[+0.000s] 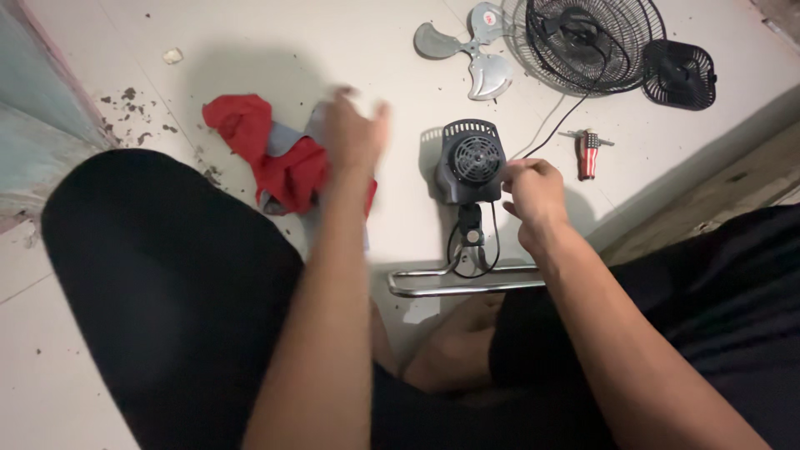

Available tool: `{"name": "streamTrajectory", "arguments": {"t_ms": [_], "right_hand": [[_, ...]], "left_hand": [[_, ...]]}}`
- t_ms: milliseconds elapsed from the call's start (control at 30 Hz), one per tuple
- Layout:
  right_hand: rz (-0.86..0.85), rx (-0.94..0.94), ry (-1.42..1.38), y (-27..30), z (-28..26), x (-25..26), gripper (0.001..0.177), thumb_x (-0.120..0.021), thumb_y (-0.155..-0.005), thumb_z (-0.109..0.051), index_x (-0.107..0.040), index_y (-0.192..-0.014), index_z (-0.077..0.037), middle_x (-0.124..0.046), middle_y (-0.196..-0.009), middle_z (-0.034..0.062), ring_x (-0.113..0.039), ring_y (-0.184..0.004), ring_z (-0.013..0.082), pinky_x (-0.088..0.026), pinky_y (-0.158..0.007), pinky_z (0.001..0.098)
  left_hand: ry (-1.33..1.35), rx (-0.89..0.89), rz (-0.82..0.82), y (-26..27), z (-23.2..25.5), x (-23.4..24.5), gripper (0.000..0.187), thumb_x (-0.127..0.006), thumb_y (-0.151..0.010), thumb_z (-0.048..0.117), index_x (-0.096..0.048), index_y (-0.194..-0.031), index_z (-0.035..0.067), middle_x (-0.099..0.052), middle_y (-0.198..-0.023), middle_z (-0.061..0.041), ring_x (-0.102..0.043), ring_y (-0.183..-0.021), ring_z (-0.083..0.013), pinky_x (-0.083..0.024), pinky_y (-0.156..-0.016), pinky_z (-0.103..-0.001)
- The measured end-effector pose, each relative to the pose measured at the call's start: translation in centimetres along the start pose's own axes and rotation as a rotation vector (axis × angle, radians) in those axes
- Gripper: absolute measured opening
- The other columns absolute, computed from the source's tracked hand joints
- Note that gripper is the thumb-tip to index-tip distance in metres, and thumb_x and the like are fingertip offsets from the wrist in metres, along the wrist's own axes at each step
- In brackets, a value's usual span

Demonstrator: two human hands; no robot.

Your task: The person wipes the fan motor housing with a cloth, then attaches the front wire cage to the fan stand. They use a screwdriver to tighten the central screw securing the cage. The person then adjusts the cage alignment and continues tightening the screw.

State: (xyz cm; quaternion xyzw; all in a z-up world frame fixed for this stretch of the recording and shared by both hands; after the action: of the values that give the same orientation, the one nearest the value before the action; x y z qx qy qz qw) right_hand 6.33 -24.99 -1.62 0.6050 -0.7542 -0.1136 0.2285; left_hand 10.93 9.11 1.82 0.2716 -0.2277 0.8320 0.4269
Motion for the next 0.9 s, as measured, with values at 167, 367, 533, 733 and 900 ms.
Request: {"name": "streamTrajectory", "arguments": {"t_ms": [167, 367, 533, 733, 900], "right_hand": [[0.181, -0.214, 0.098, -1.1, 3.6, 1.3, 0.045, -0.063, -0.090, -0.025, -0.055, -0.132, -0.010, -0.056, -0.136, 0.0100, -0.053, -0.124, 0.0292, -0.050, -0.090, 0.0464], [0.024, -0.305, -0.144, -3.0, 5.4, -0.5, 0.055, -0.055, -0.097, -0.028, -0.043, -0.148, -0.012, -0.037, -0.152, 0.0134, -0.041, -0.133, 0.0372, -0.043, -0.106, 0.0614], [-0.059, -0.274, -0.178, -2.6, 5.4, -3.0, 0.048, -0.050, -0.098, -0.022, -0.045, -0.145, -0.014, -0.056, -0.137, 0.0100, -0.054, -0.127, 0.0308, -0.044, -0.106, 0.0625], [-0.020, -0.205, -0.174, -2.4, 5.1, -3.8, 0.048, -0.057, -0.097, -0.012, -0.046, -0.144, -0.013, -0.064, -0.122, 0.0094, -0.062, -0.116, 0.0258, -0.053, -0.100, 0.0550], [0.036, -0.147, -0.130, -3.0, 4.8, -3.6, 0.043, -0.062, -0.097, -0.011, -0.052, -0.139, -0.009, -0.069, -0.117, 0.0123, -0.068, -0.107, 0.0250, -0.062, -0.088, 0.0470]], "left_hand": [[0.319, 0.283, -0.540, 8.2, -1.2, -11.7, 0.081, -0.072, -0.083, 0.054, -0.052, -0.135, -0.006, -0.062, -0.132, -0.031, -0.062, -0.124, -0.0384, -0.049, -0.103, -0.043], [0.555, 0.466, -0.626, 10.7, -1.4, -13.3, 0.096, -0.075, -0.082, 0.056, -0.036, -0.149, 0.000, -0.050, -0.148, -0.025, -0.052, -0.137, -0.0365, -0.045, -0.108, -0.051], [0.672, 0.522, -0.776, 12.2, -0.4, -14.3, 0.105, -0.077, -0.079, 0.055, -0.020, -0.158, 0.016, -0.041, -0.155, -0.016, -0.046, -0.140, -0.0392, -0.043, -0.105, -0.066], [0.840, 0.518, -0.772, 12.5, 0.0, -15.1, 0.086, -0.077, -0.080, 0.041, -0.036, -0.154, 0.022, -0.058, -0.143, -0.013, -0.064, -0.123, -0.0374, -0.054, -0.092, -0.060], [0.742, 0.525, -0.692, 12.2, -0.8, -15.0, 0.085, -0.081, -0.080, 0.032, -0.038, -0.153, 0.021, -0.060, -0.139, -0.011, -0.068, -0.114, -0.0335, -0.063, -0.081, -0.052]]}}
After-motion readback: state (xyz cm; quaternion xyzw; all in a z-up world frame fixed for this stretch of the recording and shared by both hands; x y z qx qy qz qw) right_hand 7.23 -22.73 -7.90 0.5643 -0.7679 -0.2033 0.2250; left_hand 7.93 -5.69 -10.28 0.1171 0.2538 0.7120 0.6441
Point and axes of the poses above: each hand's wrist, its own y-axis away from the middle knuckle, its own x-axis out of the back of the hand, z = x × y, the point moved 10 cm from there along -y, towards the middle knuckle
